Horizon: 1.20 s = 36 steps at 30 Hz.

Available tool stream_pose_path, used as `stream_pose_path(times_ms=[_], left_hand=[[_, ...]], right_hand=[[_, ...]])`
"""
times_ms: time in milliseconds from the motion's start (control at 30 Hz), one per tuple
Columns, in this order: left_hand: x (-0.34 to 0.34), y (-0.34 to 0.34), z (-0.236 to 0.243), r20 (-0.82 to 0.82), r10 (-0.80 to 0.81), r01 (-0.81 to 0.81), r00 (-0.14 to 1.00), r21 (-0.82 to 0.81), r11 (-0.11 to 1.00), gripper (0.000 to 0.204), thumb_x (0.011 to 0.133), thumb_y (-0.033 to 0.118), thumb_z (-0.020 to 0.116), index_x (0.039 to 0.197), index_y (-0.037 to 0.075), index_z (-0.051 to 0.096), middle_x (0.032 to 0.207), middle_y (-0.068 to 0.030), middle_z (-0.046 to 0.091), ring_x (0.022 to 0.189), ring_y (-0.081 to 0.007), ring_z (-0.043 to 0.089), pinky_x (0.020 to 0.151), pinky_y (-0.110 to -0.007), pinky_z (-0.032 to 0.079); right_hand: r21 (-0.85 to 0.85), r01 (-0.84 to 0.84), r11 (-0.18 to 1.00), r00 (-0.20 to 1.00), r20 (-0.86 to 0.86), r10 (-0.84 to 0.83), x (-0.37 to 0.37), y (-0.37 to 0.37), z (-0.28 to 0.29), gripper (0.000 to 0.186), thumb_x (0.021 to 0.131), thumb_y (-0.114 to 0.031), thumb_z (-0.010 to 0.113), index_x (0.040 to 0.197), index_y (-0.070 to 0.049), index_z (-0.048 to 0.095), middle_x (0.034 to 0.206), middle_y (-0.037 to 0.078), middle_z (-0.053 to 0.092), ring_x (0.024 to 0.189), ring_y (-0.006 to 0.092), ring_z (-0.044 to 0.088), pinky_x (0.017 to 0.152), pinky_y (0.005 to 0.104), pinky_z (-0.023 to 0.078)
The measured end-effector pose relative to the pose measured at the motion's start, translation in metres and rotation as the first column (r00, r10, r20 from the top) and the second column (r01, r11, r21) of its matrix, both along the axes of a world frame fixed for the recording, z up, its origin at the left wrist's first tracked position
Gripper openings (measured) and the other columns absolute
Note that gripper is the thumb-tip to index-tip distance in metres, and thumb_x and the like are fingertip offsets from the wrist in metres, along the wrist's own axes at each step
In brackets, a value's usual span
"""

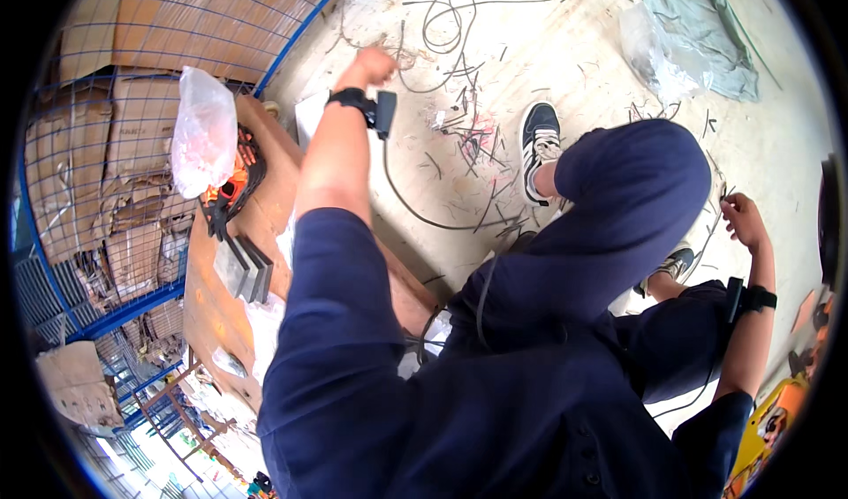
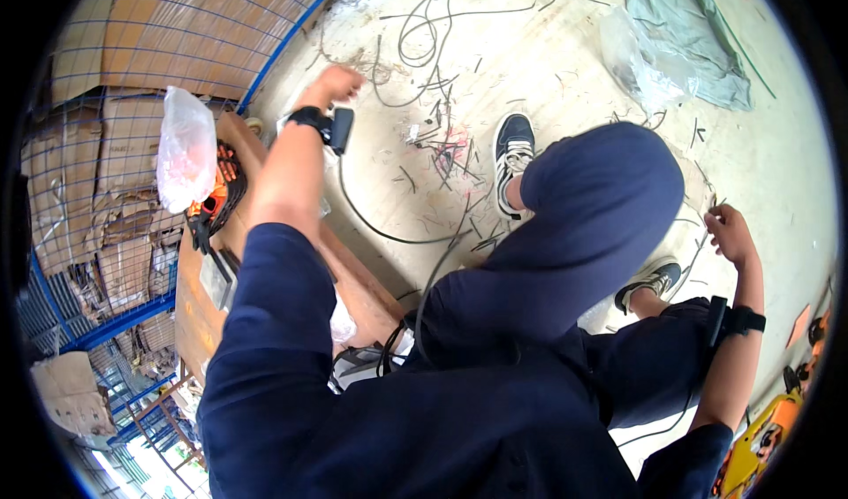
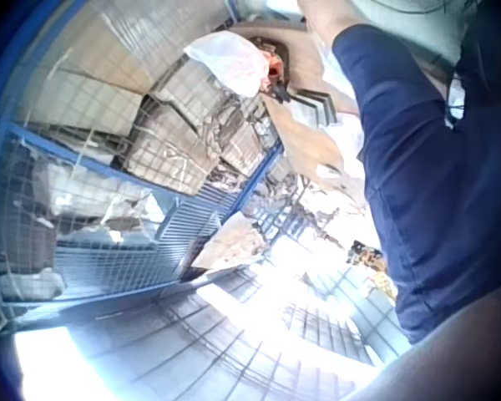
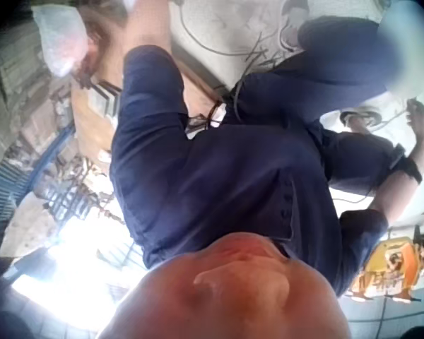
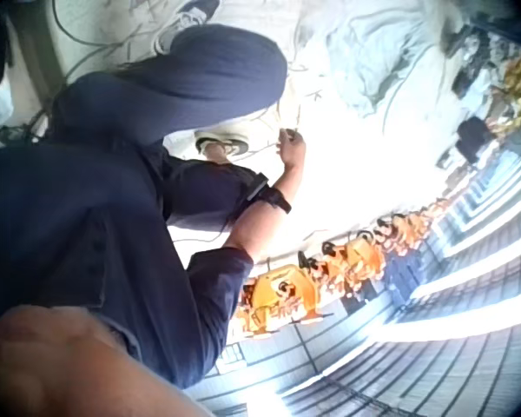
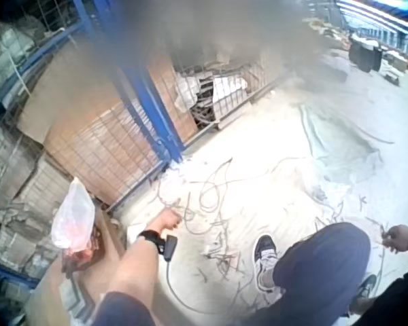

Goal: The person cuts a wire using scissors, twists wires together, and wraps a section with bubble wrap while sitting on the floor.

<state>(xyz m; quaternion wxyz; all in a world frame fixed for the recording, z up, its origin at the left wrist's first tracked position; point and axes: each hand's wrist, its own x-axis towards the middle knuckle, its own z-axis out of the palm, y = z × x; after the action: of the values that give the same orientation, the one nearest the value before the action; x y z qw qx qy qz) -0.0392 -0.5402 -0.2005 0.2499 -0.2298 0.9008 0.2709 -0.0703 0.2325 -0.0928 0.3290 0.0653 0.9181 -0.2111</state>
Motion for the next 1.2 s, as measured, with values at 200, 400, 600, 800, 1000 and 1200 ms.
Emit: stream_pose_path(times_ms=[200,400,600,800,1000,1200], left_hand=[[0.045,-0.012,-0.171,0.065,-0.217,0.227,0.974,-0.303,0.926,0.025,0.077,0.014,0.062,0.098,0.002,0.069,0.097,-0.0129,0.071,0.084,-0.0258,0.069,0.077,-0.038,0.054],[0.001,0.066,-0.185,-0.123,0.375,-0.391,0.919,-0.148,0.909,0.041,0.077,0.012,0.057,0.117,0.002,0.061,0.125,-0.0235,0.054,0.111,-0.0387,0.058,0.093,-0.041,0.049],[-0.019,0.070,-0.191,0.040,0.329,-0.311,0.944,-0.234,0.921,0.043,0.081,0.021,0.067,0.120,0.004,0.057,0.130,-0.0218,0.050,0.115,-0.0356,0.056,0.094,-0.040,0.049],[-0.014,0.058,-0.198,0.073,0.207,-0.183,0.976,-0.249,0.951,0.036,0.081,0.020,0.067,0.114,0.004,0.062,0.119,-0.0180,0.060,0.111,-0.0312,0.060,0.091,-0.039,0.051],[-0.037,0.016,-0.148,-0.440,0.148,-0.239,0.886,-0.158,0.958,0.024,0.082,0.024,0.061,0.098,0.007,0.067,0.090,-0.0178,0.069,0.089,-0.0379,0.064,0.078,-0.043,0.051],[-0.075,-0.072,-0.015,-0.812,0.434,-0.613,0.390,0.122,0.780,0.024,0.087,0.025,0.060,0.093,0.003,0.069,0.086,-0.0165,0.070,0.082,-0.0323,0.067,0.077,-0.039,0.051]], right_hand=[[0.076,0.067,0.995,0.997,0.029,-0.069,-0.024,0.022,-0.014,0.027,0.091,-0.023,0.055,0.102,0.000,0.059,0.073,0.007,0.059,0.055,0.0146,0.057,0.044,0.0282,0.046],[0.173,0.208,0.963,0.975,0.046,-0.219,-0.015,0.038,-0.008,0.029,0.090,-0.024,0.054,0.106,0.000,0.059,0.075,0.007,0.060,0.055,0.0136,0.057,0.044,0.0273,0.046],[0.142,0.157,0.977,0.984,0.061,-0.166,-0.027,-0.004,-0.003,0.028,0.092,-0.021,0.056,0.108,0.001,0.058,0.076,0.008,0.061,0.056,0.0135,0.057,0.045,0.0276,0.047],[0.108,0.090,0.990,0.995,0.042,-0.095,-0.038,-0.044,0.005,0.028,0.091,-0.020,0.056,0.108,0.003,0.058,0.077,0.010,0.062,0.059,0.0143,0.059,0.048,0.0280,0.047],[0.087,0.073,0.993,0.997,-0.005,-0.073,-0.027,-0.059,0.016,0.027,0.091,-0.019,0.057,0.105,0.003,0.059,0.076,0.008,0.062,0.058,0.0138,0.058,0.048,0.0283,0.047],[0.047,-0.005,0.999,0.996,-0.091,0.010,-0.005,-0.060,0.023,0.027,0.089,-0.019,0.060,0.105,0.003,0.059,0.072,0.010,0.062,0.057,0.0140,0.059,0.051,0.0297,0.047]])
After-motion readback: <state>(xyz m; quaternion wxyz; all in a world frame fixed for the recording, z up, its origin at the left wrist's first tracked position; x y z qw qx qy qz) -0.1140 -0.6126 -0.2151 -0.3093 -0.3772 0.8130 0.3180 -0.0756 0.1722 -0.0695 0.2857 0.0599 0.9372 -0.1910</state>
